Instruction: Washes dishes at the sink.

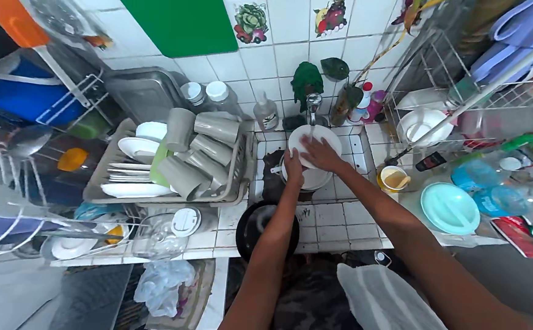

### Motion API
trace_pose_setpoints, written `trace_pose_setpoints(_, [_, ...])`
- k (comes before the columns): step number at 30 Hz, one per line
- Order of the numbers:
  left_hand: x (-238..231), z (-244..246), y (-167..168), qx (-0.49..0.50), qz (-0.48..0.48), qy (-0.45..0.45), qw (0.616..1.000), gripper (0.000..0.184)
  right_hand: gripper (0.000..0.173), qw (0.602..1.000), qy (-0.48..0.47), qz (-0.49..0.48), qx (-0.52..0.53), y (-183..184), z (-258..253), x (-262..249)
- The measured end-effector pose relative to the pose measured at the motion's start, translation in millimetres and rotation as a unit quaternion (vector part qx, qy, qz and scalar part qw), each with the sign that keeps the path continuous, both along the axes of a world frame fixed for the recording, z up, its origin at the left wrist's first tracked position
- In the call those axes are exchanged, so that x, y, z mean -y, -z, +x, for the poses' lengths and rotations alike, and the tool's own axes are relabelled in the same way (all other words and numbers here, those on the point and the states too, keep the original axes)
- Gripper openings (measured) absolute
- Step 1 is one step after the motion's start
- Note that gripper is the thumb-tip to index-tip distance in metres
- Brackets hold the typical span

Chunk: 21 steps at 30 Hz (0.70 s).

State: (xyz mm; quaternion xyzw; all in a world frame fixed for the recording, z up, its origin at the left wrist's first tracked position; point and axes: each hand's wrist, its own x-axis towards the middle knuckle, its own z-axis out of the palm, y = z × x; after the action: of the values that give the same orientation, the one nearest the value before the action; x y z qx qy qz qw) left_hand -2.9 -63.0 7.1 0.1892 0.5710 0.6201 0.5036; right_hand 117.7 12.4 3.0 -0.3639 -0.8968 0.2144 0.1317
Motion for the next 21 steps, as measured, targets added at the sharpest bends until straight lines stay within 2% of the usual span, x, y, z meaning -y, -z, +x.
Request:
trace_pose_setpoints(3, [4,9,0,-0.015,-0.001,0.004,1.0,0.047,0.072,0.998,0.069,0.011,-0.005,3,2,-5])
trace_pose_setpoints(7, [8,5,-5,-0.06,-0.015,-0.019,0.998,0.046,0.067,0.999,-0.001,-0.018,-0.038,5,-11,6])
trace_pose_setpoints(11, [18,8,-8,-0.142,0.006,-0.018,0.99,0.046,0.072,0.994,0.095,-0.039,-0.028,13,-9,-13])
trace_pose_setpoints(13, [18,5,-7,-0.164,0.017,-0.018,0.986,0.047,0.07,0.996,0.051,-0.042,-0.053,10,-20,-3])
trace_pose_setpoints(16, [19,-5,-3,-0.139,0.011,-0.029,0.99,0.045,0.06,0.996,-0.04,-0.029,-0.08,10,-28,9])
trace_pose_setpoints(21, [32,-5,-13,-0.064,-0.049,-0.04,0.996,0.044,0.064,0.997,0.059,-0.049,-0.029,20,-25,-54])
